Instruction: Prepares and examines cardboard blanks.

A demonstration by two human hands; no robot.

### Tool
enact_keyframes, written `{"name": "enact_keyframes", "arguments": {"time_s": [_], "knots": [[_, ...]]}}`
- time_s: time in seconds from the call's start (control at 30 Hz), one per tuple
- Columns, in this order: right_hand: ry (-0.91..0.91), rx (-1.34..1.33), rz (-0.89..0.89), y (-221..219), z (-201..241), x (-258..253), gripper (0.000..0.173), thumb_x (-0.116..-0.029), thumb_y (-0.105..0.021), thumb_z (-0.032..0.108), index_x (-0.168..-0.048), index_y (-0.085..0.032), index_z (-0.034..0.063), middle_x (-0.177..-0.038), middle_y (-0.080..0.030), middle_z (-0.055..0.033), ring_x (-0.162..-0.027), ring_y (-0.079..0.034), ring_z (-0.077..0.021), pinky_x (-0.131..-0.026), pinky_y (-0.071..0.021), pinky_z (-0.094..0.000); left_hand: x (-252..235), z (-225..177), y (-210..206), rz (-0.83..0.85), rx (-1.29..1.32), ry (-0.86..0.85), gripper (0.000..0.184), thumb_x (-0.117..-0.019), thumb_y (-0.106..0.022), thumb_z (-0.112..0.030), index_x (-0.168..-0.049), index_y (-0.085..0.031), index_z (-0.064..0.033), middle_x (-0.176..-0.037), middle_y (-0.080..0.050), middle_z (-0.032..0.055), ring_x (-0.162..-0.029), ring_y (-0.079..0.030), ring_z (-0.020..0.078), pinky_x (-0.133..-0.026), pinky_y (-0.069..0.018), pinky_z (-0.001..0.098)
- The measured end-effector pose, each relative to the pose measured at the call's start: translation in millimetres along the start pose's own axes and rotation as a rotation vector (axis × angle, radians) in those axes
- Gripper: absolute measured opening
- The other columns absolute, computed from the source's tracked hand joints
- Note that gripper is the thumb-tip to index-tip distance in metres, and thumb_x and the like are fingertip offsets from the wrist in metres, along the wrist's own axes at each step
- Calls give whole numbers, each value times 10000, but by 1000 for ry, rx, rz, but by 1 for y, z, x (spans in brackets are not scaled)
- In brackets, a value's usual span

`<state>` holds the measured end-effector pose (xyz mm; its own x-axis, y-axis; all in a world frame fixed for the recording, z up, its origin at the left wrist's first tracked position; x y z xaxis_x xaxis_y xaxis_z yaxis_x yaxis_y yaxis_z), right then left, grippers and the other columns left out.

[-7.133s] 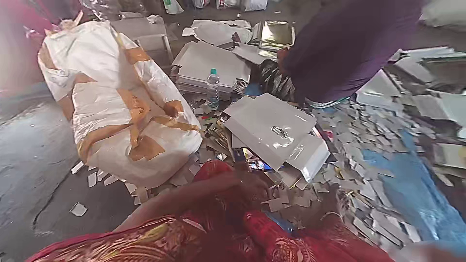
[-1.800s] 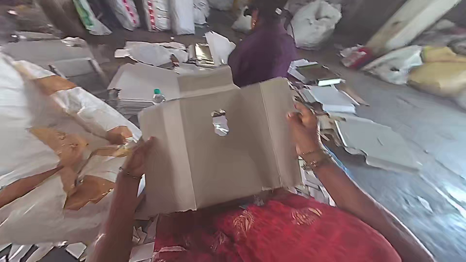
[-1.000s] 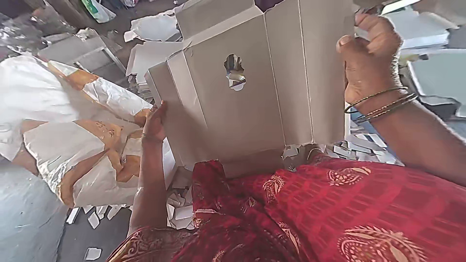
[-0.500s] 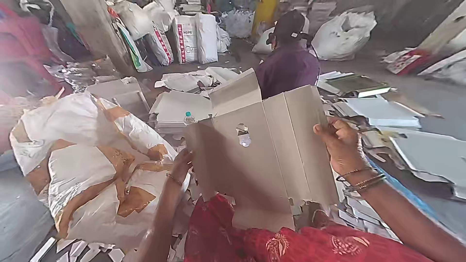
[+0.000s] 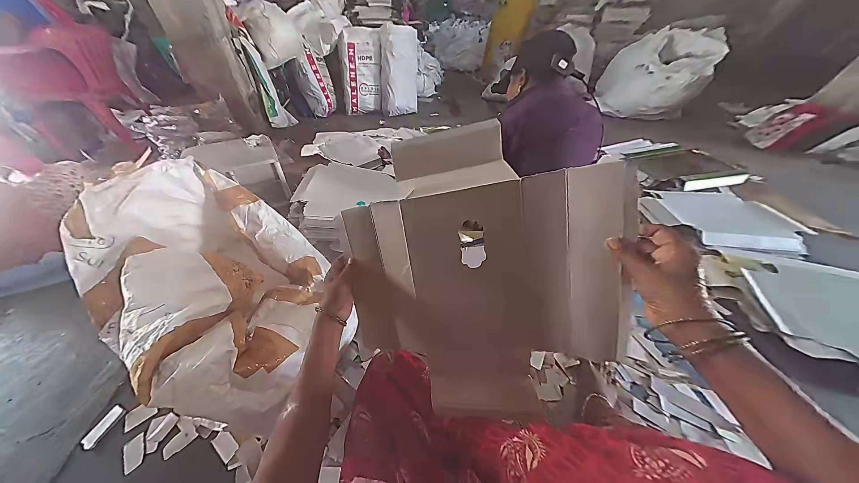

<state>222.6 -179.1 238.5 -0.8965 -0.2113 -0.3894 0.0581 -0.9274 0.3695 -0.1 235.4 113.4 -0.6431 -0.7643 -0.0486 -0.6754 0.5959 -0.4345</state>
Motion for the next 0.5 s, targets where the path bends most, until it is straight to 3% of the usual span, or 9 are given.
{"name": "enact_keyframes", "arguments": {"time_s": [0.1,0.13,0.17,0.2,0.27,0.3,0.37,0.43,0.5], "knots": [[55,221,9,10,-4,-10,426,-979,-699,165,-1272,-529,-93,-1116,-644,-294,-964,-651,-379,-880,-511,-582,-8,-7,-1,34,-52,-95,337,-1063,-499,-114,-1384,-495,-9,-1233,-635,104,-1101,-632,153,-966,-538,369],[88,297,17,15,-8,-11,445,-977,-709,199,-1254,-547,-109,-1123,-625,-332,-976,-631,-450,-882,-488,-637,-10,-10,1,71,-101,-120,383,-1062,-517,-148,-1423,-474,-28,-1302,-605,97,-1161,-597,153,-1007,-508,378],[133,368,4,20,-14,-12,450,-971,-720,248,-1209,-574,-104,-1070,-618,-334,-896,-614,-465,-813,-483,-649,-13,-15,1,110,-166,-149,394,-1058,-534,-193,-1424,-476,-61,-1316,-598,71,-1173,-587,139,-1011,-502,375],[171,404,-23,25,-16,-13,441,-964,-727,274,-1168,-598,-95,-1015,-619,-326,-804,-591,-451,-743,-472,-643,-18,-22,-3,133,-231,-198,352,-1050,-547,-223,-1367,-504,-79,-1249,-619,39,-1115,-606,113,-968,-525,355],[198,366,-32,31,-4,-11,421,-990,-686,238,-1163,-563,-125,-1025,-613,-337,-770,-572,-418,-740,-464,-619,-30,-40,-16,137,-284,-325,304,-1036,-554,-187,-1301,-527,-42,-1140,-635,19,-1015,-635,83,-889,-562,319],[196,323,-33,33,0,-9,404,-1003,-658,234,-1184,-544,-109,-1015,-623,-296,-747,-595,-347,-725,-508,-555,-36,-47,-20,142,-285,-381,334,-1030,-551,-182,-1324,-517,-29,-1174,-627,24,-1054,-622,85,-923,-548,321],[218,111,-25,36,-3,-5,310,-996,-654,184,-1197,-540,-23,-972,-641,-114,-725,-666,-131,-693,-596,-327,-46,-55,-27,136,-233,-469,394,-1029,-550,-143,-1385,-469,5,-1280,-602,65,-1165,-591,112,-1029,-499,329],[209,-177,27,35,-8,-1,233,-966,-664,54,-1172,-557,43,-1007,-701,-43,-843,-752,-125,-780,-651,-292,-47,-58,-31,100,-204,-465,448,-1035,-546,-133,-1442,-425,8,-1379,-555,99,-1252,-554,139,-1078,-468,335],[151,-232,64,32,-10,6,332,-986,-628,29,-1304,-535,40,-1139,-670,-38,-988,-714,-91,-892,-610,-283,-41,-49,-31,82,-269,-415,488,-1036,-548,-172,-1472,-416,3,-1437,-527,114,-1289,-534,142,-1089,-455,334]]}}
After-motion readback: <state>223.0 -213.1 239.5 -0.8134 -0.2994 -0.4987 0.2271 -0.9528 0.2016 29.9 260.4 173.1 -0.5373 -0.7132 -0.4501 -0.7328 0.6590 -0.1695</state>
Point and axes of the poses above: each hand's wrist, its own x-axis away from the middle knuckle, its own y-axis out of the back of the hand, z = x × y, the point moved 2 cm from there along -x, towards the middle knuckle
